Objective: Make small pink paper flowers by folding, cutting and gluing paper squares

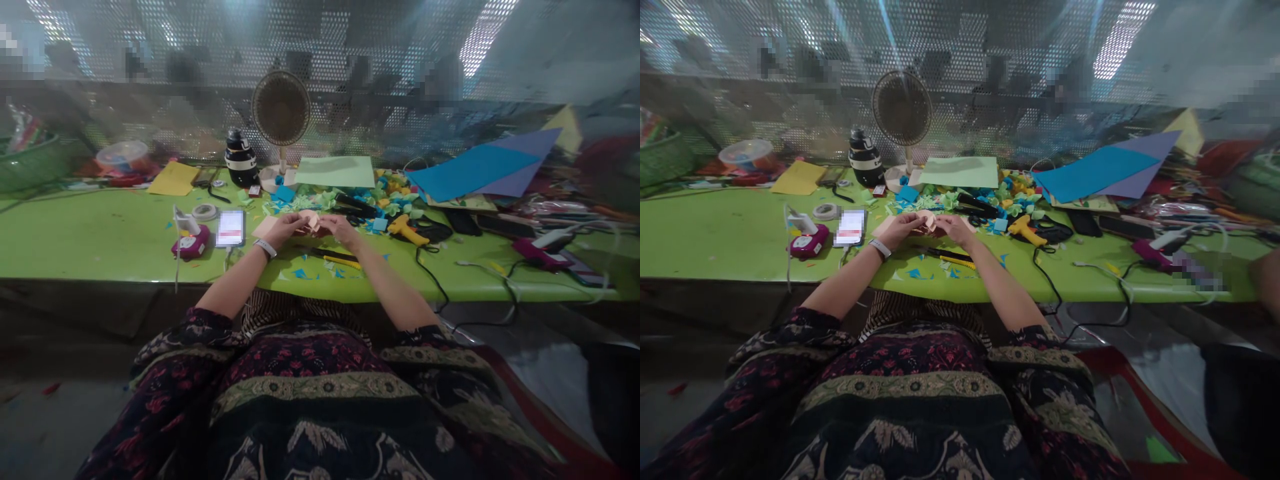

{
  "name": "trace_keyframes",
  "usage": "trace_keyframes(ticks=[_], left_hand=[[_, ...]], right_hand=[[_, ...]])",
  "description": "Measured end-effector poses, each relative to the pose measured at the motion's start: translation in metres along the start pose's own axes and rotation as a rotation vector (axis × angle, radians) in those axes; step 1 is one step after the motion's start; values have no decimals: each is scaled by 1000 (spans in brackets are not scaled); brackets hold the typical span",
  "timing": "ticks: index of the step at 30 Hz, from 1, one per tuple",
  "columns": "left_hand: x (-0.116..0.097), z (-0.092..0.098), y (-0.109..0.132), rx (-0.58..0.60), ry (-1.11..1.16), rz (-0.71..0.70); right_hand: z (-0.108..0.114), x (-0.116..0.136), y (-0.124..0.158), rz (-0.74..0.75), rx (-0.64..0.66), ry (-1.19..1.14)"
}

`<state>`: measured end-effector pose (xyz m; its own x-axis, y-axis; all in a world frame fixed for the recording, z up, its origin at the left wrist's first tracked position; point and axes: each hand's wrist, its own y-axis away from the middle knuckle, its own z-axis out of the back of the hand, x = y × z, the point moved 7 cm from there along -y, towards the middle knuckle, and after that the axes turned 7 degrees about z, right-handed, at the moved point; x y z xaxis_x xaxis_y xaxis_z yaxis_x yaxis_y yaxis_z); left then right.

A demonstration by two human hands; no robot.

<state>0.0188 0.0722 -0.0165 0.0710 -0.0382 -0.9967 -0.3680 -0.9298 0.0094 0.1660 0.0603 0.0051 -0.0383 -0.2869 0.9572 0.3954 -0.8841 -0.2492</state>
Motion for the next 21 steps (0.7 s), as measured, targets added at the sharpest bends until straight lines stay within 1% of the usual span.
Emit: trace_keyframes(ticks=[7, 15, 21], left_hand=[[1, 2, -1, -15, -10, 18], [5, 3, -3, -11, -28, 16], [4, 4, -3, -9, -15, 2]], right_hand=[[2, -1, 0, -25, -16, 10], [3, -5, 0, -13, -27, 67], [1, -3, 1, -28, -3, 38]])
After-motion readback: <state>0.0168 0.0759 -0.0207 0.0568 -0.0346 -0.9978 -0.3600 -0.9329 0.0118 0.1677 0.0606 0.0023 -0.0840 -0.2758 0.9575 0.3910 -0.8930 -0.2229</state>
